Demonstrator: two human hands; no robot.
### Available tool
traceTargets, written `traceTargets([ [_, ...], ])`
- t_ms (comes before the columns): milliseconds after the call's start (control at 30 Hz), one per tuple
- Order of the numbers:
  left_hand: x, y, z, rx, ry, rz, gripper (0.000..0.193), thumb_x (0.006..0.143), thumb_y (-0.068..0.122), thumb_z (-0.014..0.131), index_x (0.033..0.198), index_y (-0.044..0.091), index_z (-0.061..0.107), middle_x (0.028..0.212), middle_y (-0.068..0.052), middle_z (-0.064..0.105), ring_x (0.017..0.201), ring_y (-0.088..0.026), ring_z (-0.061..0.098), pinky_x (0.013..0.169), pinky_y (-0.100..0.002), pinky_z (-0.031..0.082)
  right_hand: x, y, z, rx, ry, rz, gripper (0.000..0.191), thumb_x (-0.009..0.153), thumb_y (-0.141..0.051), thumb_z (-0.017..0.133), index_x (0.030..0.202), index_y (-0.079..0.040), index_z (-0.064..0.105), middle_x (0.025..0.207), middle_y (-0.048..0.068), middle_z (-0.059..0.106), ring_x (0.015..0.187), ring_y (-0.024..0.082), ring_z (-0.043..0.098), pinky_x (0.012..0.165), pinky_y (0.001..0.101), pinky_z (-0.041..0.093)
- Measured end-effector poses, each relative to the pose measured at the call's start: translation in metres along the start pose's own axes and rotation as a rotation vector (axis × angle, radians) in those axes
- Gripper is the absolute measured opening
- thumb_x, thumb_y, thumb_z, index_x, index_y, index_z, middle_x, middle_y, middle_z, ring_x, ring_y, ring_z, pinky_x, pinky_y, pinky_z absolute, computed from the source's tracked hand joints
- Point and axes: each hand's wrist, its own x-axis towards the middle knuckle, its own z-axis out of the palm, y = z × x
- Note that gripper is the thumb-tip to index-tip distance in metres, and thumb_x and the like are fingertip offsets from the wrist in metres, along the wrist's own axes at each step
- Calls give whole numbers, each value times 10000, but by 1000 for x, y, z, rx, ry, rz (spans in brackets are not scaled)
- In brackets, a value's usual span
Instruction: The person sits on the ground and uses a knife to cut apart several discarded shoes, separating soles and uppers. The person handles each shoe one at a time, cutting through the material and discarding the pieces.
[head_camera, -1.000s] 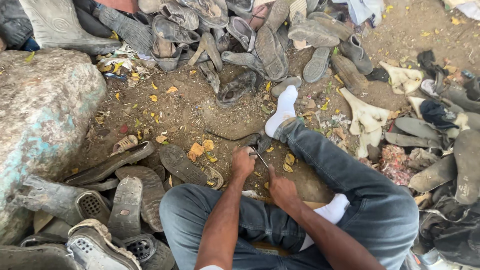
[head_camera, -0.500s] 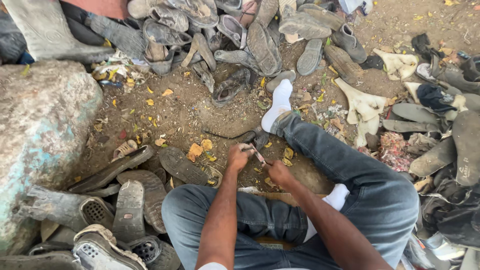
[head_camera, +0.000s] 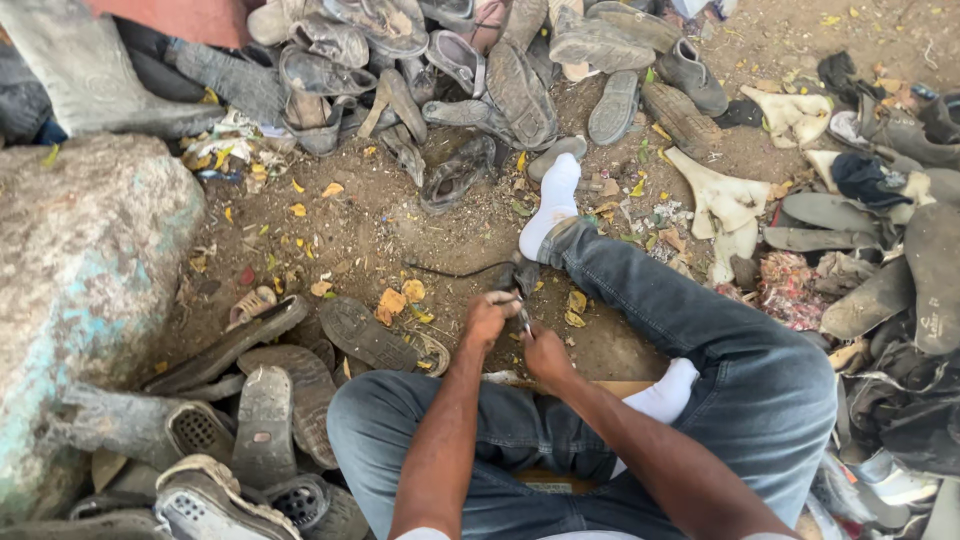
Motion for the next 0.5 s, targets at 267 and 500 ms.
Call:
traceTargets([
  [267, -8, -2, 23, -273, -22, -142, 283, 803, 68, 777, 1078, 5, 766, 948, -59, 763, 831, -174, 681, 786, -311, 542, -16, 6, -15, -164, -8, 74, 245, 991, -214, 575, 1081, -11, 680, 825, 325, 664, 773, 496, 657, 705, 550, 507],
  [500, -7, -5, 29, -96, -15, -12, 281, 828, 56, 787, 1096, -24, 763, 977, -34, 760, 893, -144, 685, 850, -289, 529, -22, 19, -4, -189, 118, -125, 235, 933, -162, 589, 1097, -3, 642, 798, 318, 669, 798, 530, 649, 706, 592, 508],
])
